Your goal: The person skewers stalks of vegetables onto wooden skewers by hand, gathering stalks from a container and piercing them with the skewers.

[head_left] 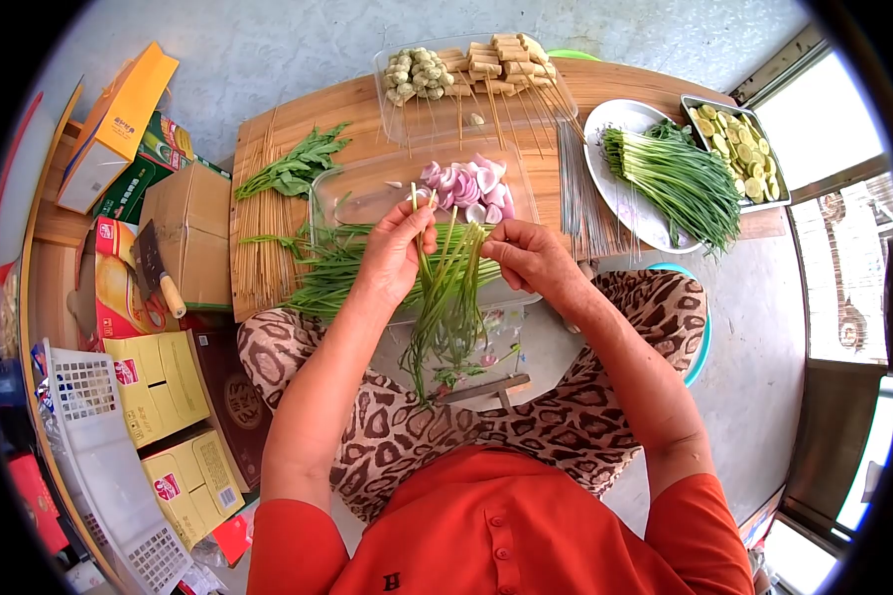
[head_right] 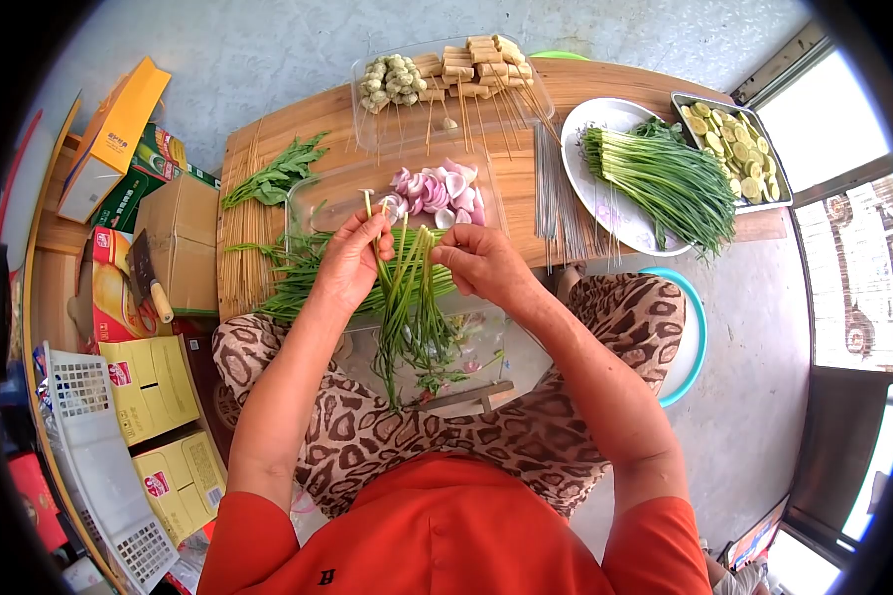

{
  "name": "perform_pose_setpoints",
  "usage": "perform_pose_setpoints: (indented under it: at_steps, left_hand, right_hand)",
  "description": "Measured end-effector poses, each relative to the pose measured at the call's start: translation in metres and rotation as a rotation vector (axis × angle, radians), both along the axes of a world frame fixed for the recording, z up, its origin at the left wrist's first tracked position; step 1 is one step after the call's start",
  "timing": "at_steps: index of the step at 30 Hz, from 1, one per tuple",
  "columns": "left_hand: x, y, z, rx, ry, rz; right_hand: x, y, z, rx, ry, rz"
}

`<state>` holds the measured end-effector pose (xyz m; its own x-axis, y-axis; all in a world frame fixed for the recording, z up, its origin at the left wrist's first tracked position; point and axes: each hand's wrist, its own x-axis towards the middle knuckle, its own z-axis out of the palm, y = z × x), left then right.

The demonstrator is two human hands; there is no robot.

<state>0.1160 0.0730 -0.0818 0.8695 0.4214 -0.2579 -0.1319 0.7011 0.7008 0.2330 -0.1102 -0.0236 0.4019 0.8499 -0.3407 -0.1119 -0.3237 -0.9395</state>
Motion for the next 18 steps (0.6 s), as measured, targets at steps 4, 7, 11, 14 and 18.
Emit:
perform_pose_setpoints:
  at_steps: [4,7,11,14,18]
  left_hand:
    - [-0.0001,0.0002,-0.002,0.02,-0.02,-0.008]
    - [0.0001,-0.0004,-0.0015,0.034,-0.016,-0.005]
    - [0.0001,-0.001,-0.0013,0.059,-0.022,-0.006]
    - [0.0,-0.0013,-0.0017,0.115,-0.004,0.014]
    - [0.001,-0.0048,0.0007,0.152,0.01,0.04]
  right_hand:
    - [-0.0004,-0.0003,0.0005,-0.002,-0.001,-0.003]
    - [-0.0001,0.0001,0.0016,0.016,0.019,-0.034]
    - [0.0,0.0001,0.0022,0.018,0.023,-0.034]
    - [0.0003,0.0005,0.0015,0.027,0.019,-0.03]
    - [0.0001,0.0011,0.0012,0.026,0.015,-0.034]
